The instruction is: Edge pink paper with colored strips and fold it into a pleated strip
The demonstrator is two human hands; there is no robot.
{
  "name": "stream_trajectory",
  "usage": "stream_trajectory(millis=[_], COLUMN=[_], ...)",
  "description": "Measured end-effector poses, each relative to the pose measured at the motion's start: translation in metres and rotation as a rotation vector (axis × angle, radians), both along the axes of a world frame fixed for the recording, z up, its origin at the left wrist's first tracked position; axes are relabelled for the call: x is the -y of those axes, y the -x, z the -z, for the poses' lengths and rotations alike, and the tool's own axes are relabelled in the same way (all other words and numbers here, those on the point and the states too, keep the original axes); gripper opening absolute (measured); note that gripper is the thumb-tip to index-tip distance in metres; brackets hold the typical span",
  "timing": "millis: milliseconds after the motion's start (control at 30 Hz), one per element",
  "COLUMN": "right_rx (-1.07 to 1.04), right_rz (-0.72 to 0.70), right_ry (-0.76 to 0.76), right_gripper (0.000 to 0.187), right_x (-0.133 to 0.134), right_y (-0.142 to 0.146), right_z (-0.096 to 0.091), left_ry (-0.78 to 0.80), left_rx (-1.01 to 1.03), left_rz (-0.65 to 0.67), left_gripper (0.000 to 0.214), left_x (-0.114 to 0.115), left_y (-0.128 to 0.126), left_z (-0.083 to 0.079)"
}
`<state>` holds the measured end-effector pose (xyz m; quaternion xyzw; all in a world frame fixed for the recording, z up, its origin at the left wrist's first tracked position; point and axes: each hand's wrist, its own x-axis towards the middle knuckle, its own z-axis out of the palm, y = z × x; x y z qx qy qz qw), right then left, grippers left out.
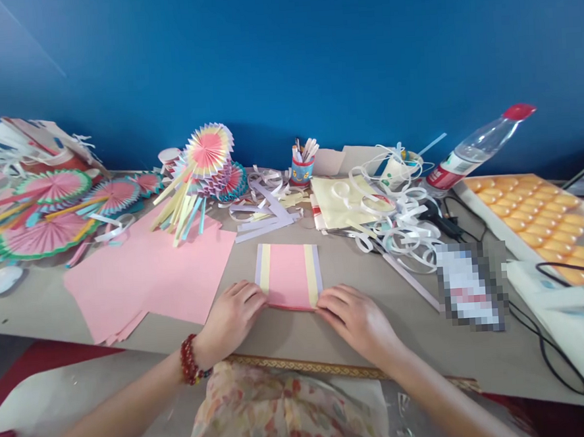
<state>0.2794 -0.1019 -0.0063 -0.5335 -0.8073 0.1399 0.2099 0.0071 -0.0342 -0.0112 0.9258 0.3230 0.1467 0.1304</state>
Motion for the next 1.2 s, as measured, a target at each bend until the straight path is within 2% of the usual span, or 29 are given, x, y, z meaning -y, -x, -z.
stream_trajectory(millis=[267, 467, 600, 733, 1033, 1200], right_rx=[-0.028, 0.089, 0.133, 0.155, 0.147, 0.179], right_rz=[0.006, 0.071, 0.081, 0.08, 0.042, 0.028], right_ry=[0.074, 0.119, 0.126, 0.144, 0.22, 0.221], right_gripper=[0.014, 0.015, 0.016, 0.016, 0.016, 0.015], right_x=[-0.006, -0.014, -0.02, -0.026, -0.037, -0.04], right_y=[-0.003, -0.001, -0.002, -0.004, -0.004, -0.004], right_z=[-0.001, -0.005, -0.005, -0.003, -0.014, -0.014], left_ry=[0.194, 0.325, 0.322, 0.353, 0.387, 0.396], left_rx=[0.135, 0.1, 0.093, 0.096, 0.084, 0.065], left_rz=[-0.027, -0.032, 0.002, -0.022, -0.052, -0.055], left_gripper=[0.015, 0.016, 0.017, 0.012, 0.012, 0.014], left_x=[-0.013, -0.023, -0.032, -0.035, -0.037, -0.04], left_y=[0.002, 0.001, -0.002, -0.003, -0.004, -0.004], left_z=[-0.002, -0.01, -0.015, -0.017, -0.018, -0.017])
